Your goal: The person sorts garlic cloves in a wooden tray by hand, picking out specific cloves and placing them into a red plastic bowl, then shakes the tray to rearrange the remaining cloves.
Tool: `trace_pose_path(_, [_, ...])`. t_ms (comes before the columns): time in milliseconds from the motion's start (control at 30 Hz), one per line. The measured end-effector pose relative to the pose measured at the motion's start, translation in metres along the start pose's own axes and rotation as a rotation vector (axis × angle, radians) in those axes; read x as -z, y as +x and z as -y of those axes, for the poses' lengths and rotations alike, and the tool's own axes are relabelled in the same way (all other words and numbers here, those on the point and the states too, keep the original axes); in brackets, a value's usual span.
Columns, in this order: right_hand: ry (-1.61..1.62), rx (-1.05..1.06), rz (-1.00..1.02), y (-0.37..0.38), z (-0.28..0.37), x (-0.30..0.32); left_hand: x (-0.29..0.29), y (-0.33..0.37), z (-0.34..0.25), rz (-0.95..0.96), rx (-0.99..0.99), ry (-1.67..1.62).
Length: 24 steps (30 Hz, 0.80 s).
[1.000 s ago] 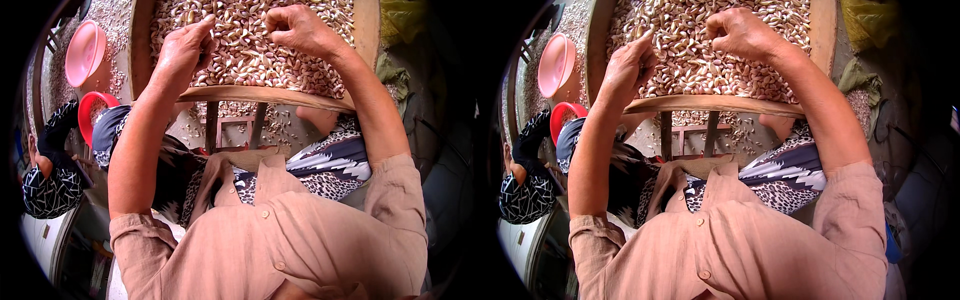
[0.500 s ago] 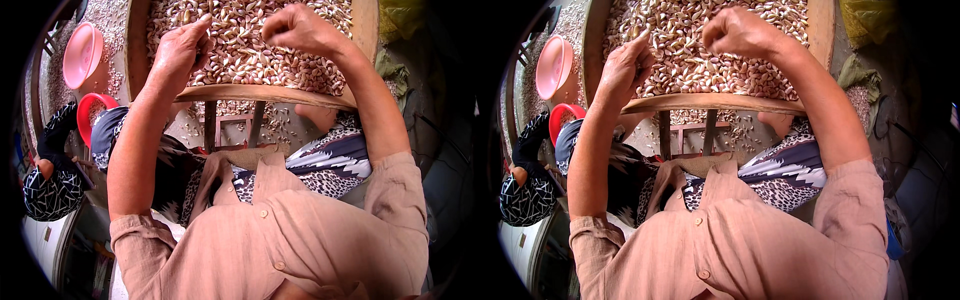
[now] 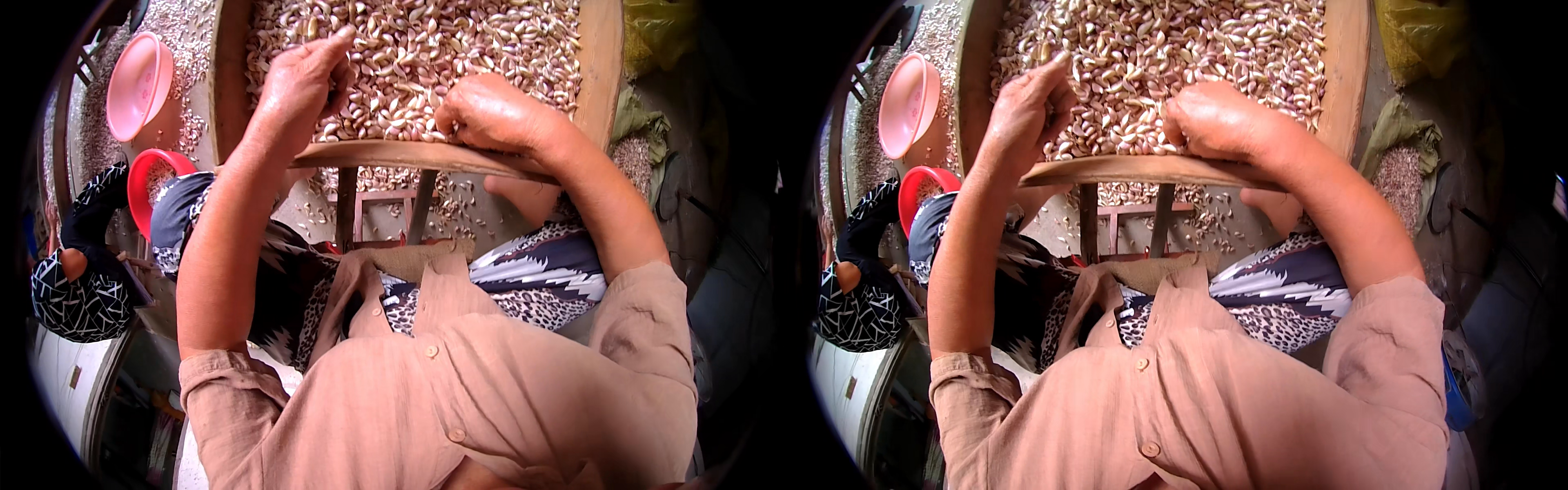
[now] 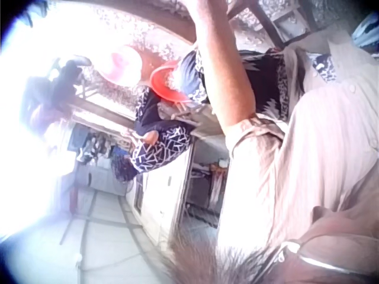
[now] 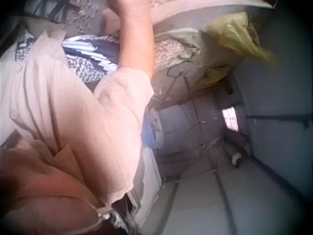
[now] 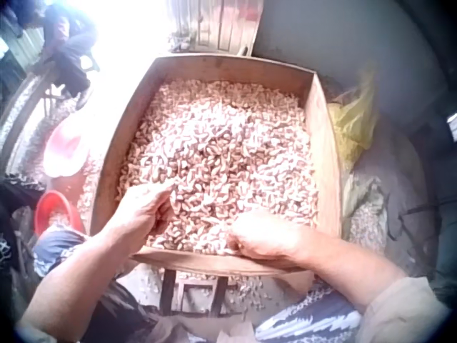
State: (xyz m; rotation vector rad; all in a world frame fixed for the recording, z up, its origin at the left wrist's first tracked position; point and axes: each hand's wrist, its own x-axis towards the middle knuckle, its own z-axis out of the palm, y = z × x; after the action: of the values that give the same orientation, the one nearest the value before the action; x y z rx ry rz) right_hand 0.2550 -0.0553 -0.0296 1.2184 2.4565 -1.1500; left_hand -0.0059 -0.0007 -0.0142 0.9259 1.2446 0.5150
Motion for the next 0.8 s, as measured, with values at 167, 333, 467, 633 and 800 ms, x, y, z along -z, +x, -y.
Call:
trace_pose_path(167, [-0.13, 0.012, -0.091, 0.0, 0.0, -0.008, -0.002, -0.004, -0.005, 0.011, 0.011, -0.067])
trace_pose_path(333, [-0.147, -0.037, -0.08, -0.001, 0.007, -0.005, -0.007, -0.005, -0.012, -0.002, 0.046, -0.097])
trace_pose_path(467, [-0.098, -0.01, -0.085, 0.003, 0.008, 0.0, -0.002, -0.006, -0.01, 0.032, 0.012, -0.062])
trace_pose_path(633, [0.037, -0.002, -0.144, 0.012, 0.012, 0.011, -0.003, -0.008, -0.011, 0.008, 0.024, -0.078])
trace_pose_path(800, [0.107, -0.3, -0.354, 0.013, -0.006, 0.039, -0.002, -0.009, -0.011, -0.003, -0.002, -0.056])
